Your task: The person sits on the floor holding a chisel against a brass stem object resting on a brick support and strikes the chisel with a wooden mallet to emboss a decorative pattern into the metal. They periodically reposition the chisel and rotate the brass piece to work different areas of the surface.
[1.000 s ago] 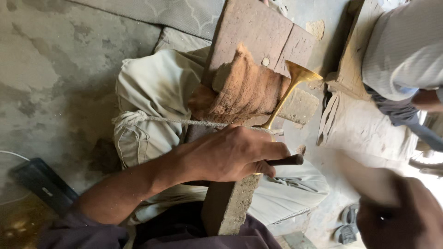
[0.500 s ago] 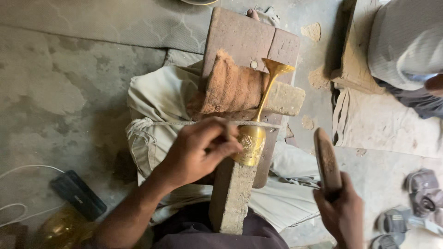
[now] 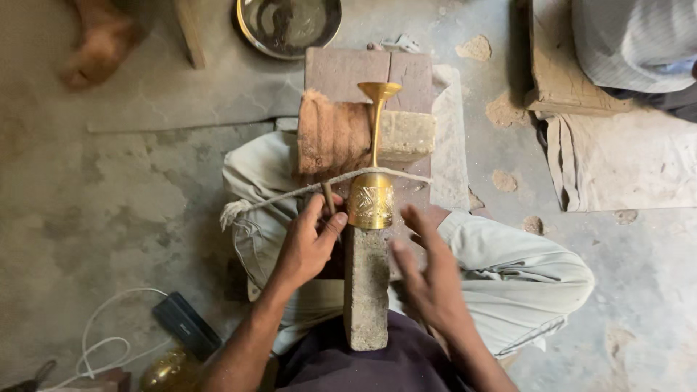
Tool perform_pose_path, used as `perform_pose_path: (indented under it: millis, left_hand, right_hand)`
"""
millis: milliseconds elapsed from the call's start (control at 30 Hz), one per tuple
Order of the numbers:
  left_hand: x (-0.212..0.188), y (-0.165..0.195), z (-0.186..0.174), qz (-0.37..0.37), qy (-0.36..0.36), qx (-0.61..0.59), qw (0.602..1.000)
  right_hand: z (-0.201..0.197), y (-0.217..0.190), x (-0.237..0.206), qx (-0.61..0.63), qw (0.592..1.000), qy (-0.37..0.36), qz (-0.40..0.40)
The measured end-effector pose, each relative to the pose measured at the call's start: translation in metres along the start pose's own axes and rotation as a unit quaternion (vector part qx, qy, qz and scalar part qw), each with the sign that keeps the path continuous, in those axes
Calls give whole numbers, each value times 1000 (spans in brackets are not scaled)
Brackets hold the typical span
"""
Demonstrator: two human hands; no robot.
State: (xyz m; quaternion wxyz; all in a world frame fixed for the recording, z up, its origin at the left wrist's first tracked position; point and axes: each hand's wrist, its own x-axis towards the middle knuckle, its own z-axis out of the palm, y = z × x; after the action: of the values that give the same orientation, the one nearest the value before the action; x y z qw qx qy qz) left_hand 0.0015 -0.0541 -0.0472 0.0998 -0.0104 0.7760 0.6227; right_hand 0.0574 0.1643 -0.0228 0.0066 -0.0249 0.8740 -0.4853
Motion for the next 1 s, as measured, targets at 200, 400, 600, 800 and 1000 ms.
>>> perform_pose_path:
  millis: [200,400,600,800,1000]
  left_hand:
    - [-24,20,15,33,66,101,992]
    - [-28,23,15,44,60,110,991]
    - [-25,21,6,-45,69,-11,997]
    - [-11,42,19,23,47,2,999]
    - [20,75,48,121,-23,111,986]
  right_hand:
    - [11,-42,39,-65,992,-37,100]
    - [-13,13,37,113,990,-48,69]
    - [-44,87,2,-16,943,115,313]
    - [-18,107,-36,-227,941,-158,194]
    - [-36,124,-41,-193,909,-224,295]
